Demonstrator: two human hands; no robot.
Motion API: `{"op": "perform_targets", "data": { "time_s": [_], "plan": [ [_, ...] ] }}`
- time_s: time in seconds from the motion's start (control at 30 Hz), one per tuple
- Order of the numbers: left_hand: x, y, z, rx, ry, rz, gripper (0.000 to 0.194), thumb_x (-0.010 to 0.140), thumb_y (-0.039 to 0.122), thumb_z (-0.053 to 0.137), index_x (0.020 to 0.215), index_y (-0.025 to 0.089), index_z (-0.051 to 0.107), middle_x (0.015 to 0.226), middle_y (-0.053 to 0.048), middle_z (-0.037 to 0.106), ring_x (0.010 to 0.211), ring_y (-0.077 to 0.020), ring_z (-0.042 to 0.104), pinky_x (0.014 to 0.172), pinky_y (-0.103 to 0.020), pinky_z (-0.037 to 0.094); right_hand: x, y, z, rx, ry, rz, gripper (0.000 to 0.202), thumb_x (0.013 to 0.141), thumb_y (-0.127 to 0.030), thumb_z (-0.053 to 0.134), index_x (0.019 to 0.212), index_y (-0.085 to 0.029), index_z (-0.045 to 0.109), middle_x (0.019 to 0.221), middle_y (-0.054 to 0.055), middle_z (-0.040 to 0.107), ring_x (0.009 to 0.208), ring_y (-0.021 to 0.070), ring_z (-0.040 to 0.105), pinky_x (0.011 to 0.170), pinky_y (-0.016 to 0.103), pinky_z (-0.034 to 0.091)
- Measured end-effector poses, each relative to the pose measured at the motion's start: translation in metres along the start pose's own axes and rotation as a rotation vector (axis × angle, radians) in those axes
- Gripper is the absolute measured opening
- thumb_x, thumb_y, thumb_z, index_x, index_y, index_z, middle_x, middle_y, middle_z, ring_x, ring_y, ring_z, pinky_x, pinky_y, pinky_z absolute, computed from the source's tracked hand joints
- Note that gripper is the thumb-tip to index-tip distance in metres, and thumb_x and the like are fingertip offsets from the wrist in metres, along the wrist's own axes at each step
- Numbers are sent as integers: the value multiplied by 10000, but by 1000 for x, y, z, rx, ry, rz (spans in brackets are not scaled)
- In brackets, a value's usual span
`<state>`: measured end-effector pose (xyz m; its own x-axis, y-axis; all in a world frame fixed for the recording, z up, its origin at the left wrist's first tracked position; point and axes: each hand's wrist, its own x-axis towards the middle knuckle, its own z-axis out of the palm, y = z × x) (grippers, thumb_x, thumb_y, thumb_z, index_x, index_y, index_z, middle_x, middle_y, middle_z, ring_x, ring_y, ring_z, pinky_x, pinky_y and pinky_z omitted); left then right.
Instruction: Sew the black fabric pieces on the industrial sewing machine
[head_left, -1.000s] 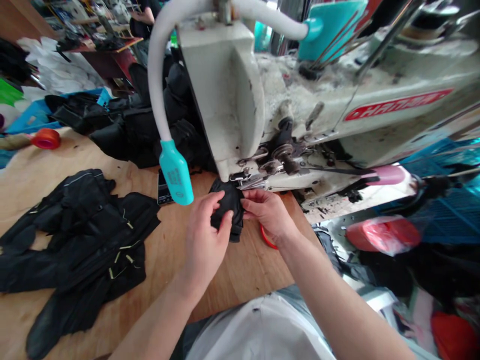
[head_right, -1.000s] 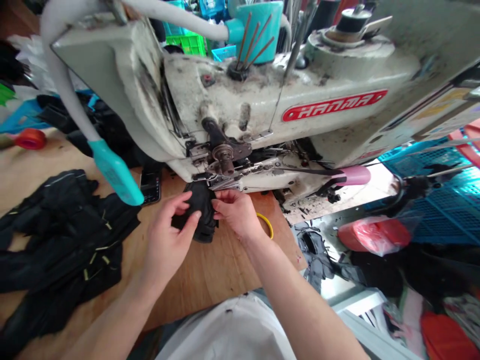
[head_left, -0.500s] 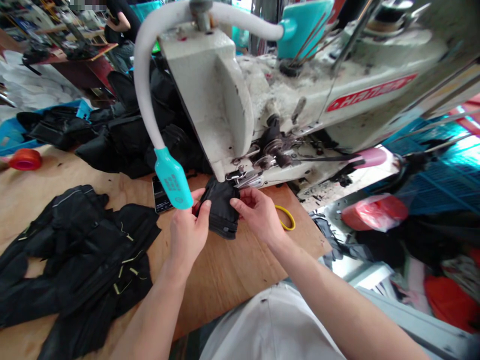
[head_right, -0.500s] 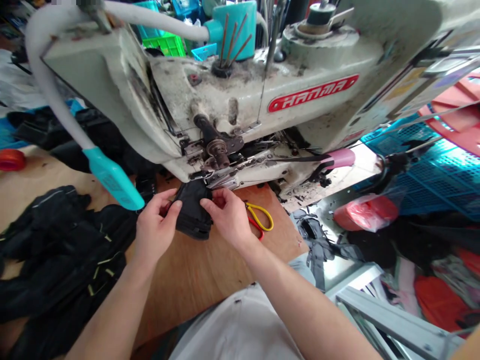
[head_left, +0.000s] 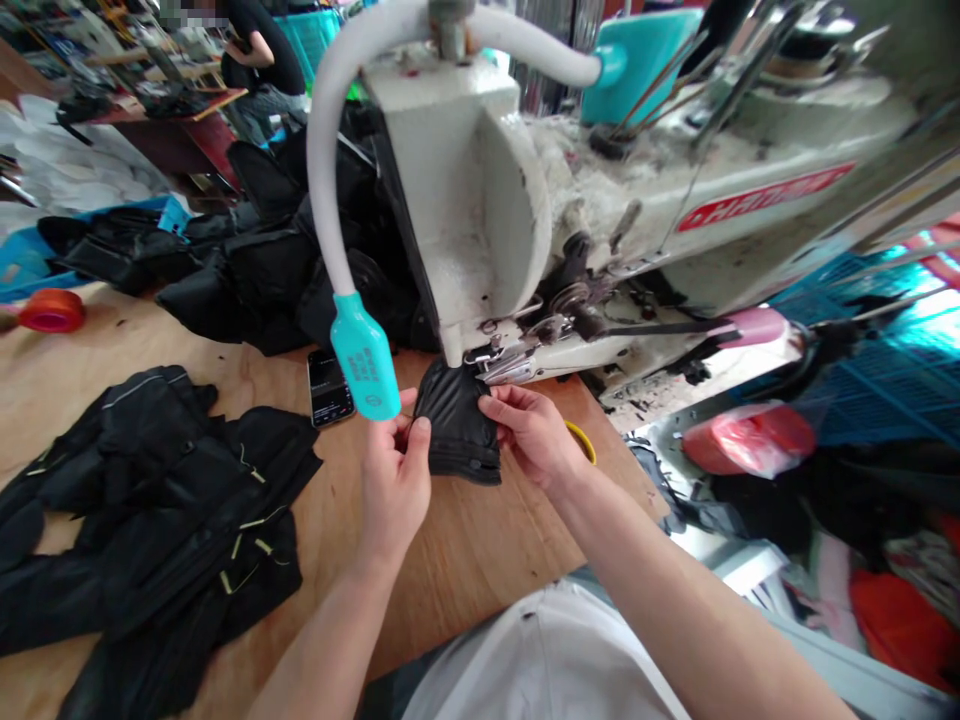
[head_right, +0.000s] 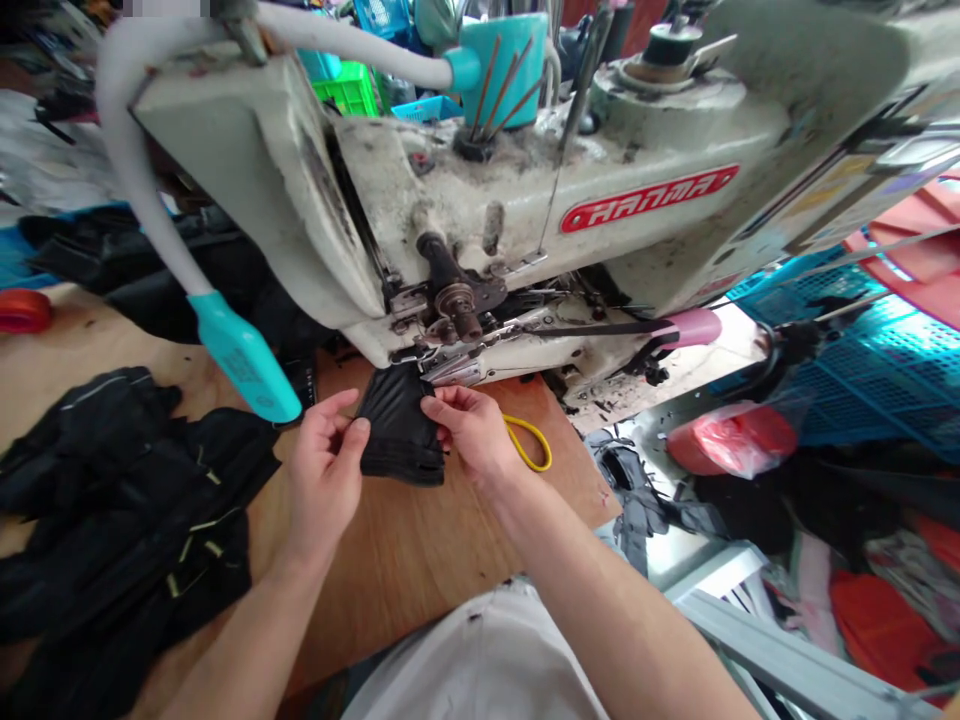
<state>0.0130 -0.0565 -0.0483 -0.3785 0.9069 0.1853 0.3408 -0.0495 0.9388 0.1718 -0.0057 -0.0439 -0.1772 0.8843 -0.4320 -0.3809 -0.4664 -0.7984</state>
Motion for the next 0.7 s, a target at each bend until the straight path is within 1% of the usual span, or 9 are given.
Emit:
{"op": "perform_targets", "data": {
  "time_s": [0.1, 0.17, 0.27, 0.33, 0.4, 0.53, 0.6, 0.7],
  "plan": [
    [-10, 0, 11, -69, 64, -24, 393, 920, 432, 624, 1211, 169, 600, 833, -18, 591, 756, -157, 570, 716, -276, 474, 4, -8, -3, -117, 45, -86, 384, 581, -431, 869, 642, -160, 604, 523, -62, 521, 457, 58, 390, 450, 219, 284],
    [-13, -1, 17, -112, 94, -52, 429, 912, 459, 638, 1220, 164, 589, 883, -36, 610, 793, -164, 587, 734, -279, 486, 4, -10, -4, -196, 60, -138, 342, 618, -420, 849, 686, -153, 648, 577, -42, 581, 495, 72, 437, 493, 232, 337],
    [-11, 0, 19, -157, 97, -74, 483, 888, 477, 670, 1233, 152, 575, 845, -22, 600, 764, -155, 584, 720, -267, 490, -1, -9, -7, -249, 62, -172, 333, 616, -369, 847, 817, -161, 682, 699, -9, 668, 600, 121, 558, 569, 252, 423],
    [-9, 0, 18, -168, 94, -71, 494, 878, 485, 682, 1224, 149, 575, 820, -14, 593, 743, -152, 579, 705, -264, 492, -4, -6, -10, -278, 78, -178, 343, 599, -317, 846, 859, -172, 676, 738, -3, 683, 650, 141, 593, 602, 258, 450],
    [-8, 2, 17, -168, 93, -63, 496, 872, 488, 688, 1214, 146, 578, 813, -14, 595, 733, -152, 578, 689, -264, 495, -6, -4, -12, -324, 86, -167, 308, 596, -287, 831, 835, -175, 672, 724, -5, 673, 642, 138, 584, 596, 256, 444],
    [-7, 3, 15, -162, 98, -61, 496, 865, 485, 696, 1206, 143, 584, 829, -22, 605, 740, -155, 586, 688, -268, 501, -4, -5, -16, -388, 38, -148, 225, 621, -291, 797, 764, -171, 670, 673, -26, 632, 589, 106, 508, 550, 242, 375],
    [-8, 3, 15, -160, 101, -67, 492, 860, 489, 701, 1196, 146, 592, 841, -26, 607, 751, -158, 589, 700, -273, 504, -3, -7, -17, -374, 14, -126, 222, 615, -298, 799, 735, -169, 663, 652, -38, 608, 579, 94, 477, 549, 239, 355],
    [-8, 1, 15, -175, 101, -77, 485, 856, 495, 704, 1185, 154, 600, 864, -32, 617, 772, -162, 596, 722, -281, 506, -3, -9, -17, -287, -22, -66, 260, 584, -317, 824, 692, -166, 642, 619, -50, 577, 557, 80, 447, 547, 236, 335]
  ]
}}
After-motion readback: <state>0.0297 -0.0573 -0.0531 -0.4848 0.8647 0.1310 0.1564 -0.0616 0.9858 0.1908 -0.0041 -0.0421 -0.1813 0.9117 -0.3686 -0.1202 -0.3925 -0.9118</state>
